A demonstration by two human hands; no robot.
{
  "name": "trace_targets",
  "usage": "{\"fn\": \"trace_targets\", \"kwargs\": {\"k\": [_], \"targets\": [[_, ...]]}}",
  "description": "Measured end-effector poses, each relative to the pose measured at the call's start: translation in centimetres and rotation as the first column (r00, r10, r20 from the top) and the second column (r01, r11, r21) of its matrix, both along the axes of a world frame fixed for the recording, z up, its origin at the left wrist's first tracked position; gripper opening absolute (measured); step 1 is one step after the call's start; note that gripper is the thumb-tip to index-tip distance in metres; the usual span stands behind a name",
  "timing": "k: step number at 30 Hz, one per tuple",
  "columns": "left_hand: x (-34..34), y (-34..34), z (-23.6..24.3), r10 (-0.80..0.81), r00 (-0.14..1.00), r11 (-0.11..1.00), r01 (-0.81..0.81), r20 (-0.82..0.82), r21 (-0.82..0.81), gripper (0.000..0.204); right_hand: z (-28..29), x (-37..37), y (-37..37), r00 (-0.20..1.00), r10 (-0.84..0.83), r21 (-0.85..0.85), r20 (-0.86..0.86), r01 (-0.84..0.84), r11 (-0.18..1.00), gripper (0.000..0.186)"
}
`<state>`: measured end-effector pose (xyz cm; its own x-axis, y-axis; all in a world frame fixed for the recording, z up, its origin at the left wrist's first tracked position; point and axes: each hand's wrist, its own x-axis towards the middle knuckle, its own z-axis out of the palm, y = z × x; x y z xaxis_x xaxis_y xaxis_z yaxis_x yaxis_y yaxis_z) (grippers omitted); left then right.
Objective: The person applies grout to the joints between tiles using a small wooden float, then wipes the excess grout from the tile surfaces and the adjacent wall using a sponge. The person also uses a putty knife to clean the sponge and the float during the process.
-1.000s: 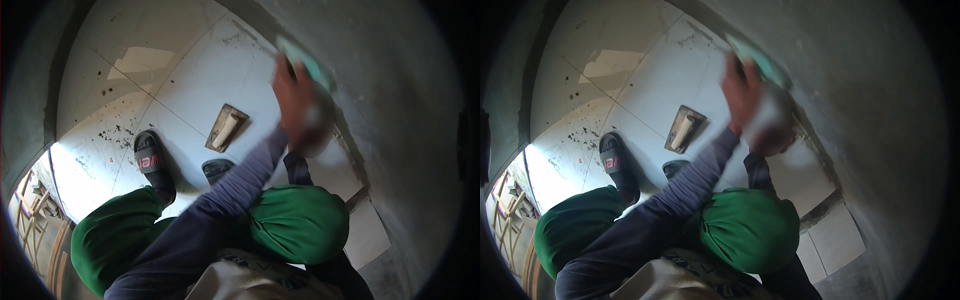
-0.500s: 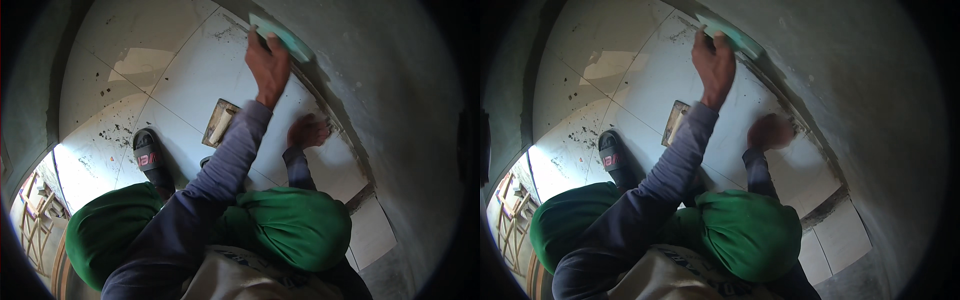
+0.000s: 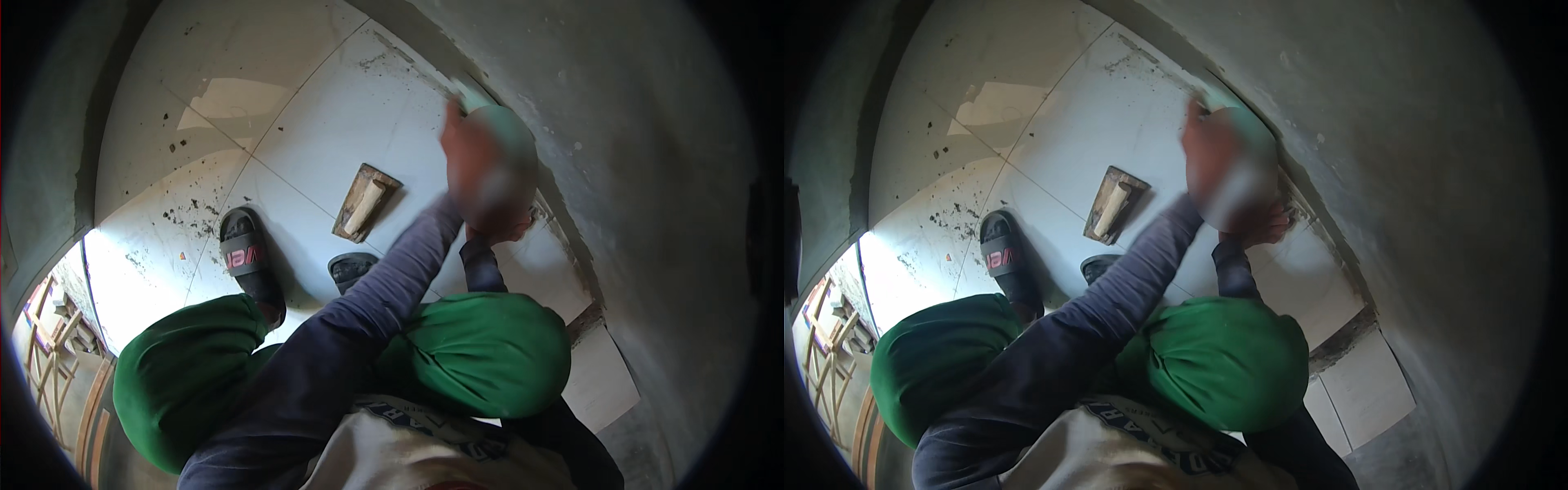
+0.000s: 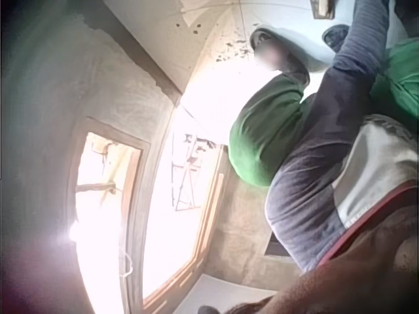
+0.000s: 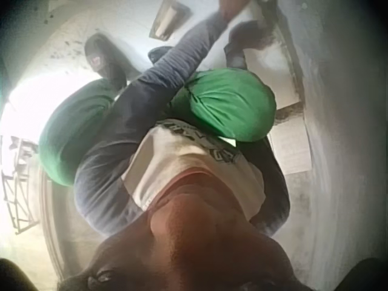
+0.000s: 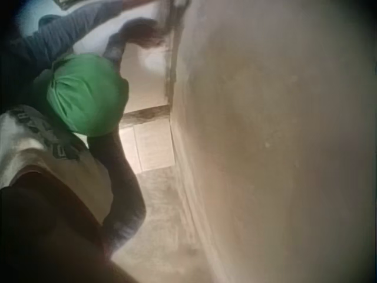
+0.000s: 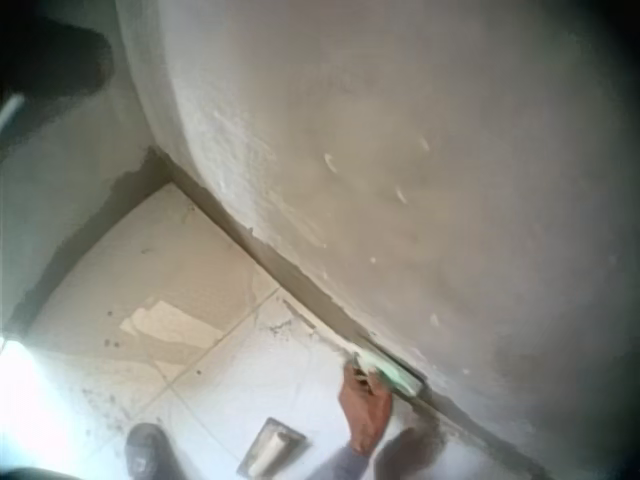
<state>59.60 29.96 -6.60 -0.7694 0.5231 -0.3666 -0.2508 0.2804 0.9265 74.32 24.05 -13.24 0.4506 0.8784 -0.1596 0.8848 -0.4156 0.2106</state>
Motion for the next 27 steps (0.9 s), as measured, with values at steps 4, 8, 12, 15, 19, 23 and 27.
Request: {"fn": "trace_targets", "kwargs": {"k": [4, 8, 12, 15, 19, 23, 27], "targets": [[-0.9, 2.3, 1.9, 0.17, 0.965, 0.961, -0.117, -0.199, 0.249, 0.04, -2.8, 3.7, 0.0, 0.941, 0.173, 0.322, 0.292, -0.267, 0.908, 0.061], [-7.4, 3.9, 0.6, 0.289, 0.909, 0.94, -0.209, -0.302, 0.271, 0.039, -1.3, 2.0, 0.0, 0.954, 0.161, 0.28, 0.254, -0.232, 0.932, 0.06], [2.3, 0.4, 1.3, 0.01, 0.996, 1.0, -0.009, -0.085, 0.012, 0.053, -2.5, 0.8, -0.6, 0.954, 0.182, 0.306, 0.238, -0.251, 0.918, 0.064], [-1.2, 3.4, 3.1, 0.246, 0.918, 0.95, -0.165, -0.311, 0.266, 0.045, -3.7, 3.8, 1.0, 0.925, 0.161, 0.347, 0.343, -0.284, 0.894, 0.066], [-12.8, 5.5, -1.7, 0.208, 0.977, 0.933, -0.187, -0.038, 0.306, 0.037, -3.1, 4.0, 0.1, 0.908, 0.219, 0.273, 0.358, -0.326, 0.905, 0.062], [-4.9, 2.7, -4.4, 0.256, 0.913, 0.956, -0.19, -0.318, 0.224, 0.049, -3.2, 1.9, -0.6, 0.949, 0.205, 0.333, 0.24, -0.278, 0.901, 0.065], [1.6, 1.2, 0.9, 0.086, 0.987, 0.989, -0.067, -0.137, 0.133, 0.052, -1.8, 2.0, -0.8, 0.988, 0.094, 0.173, 0.123, -0.114, 0.978, 0.075]]}}
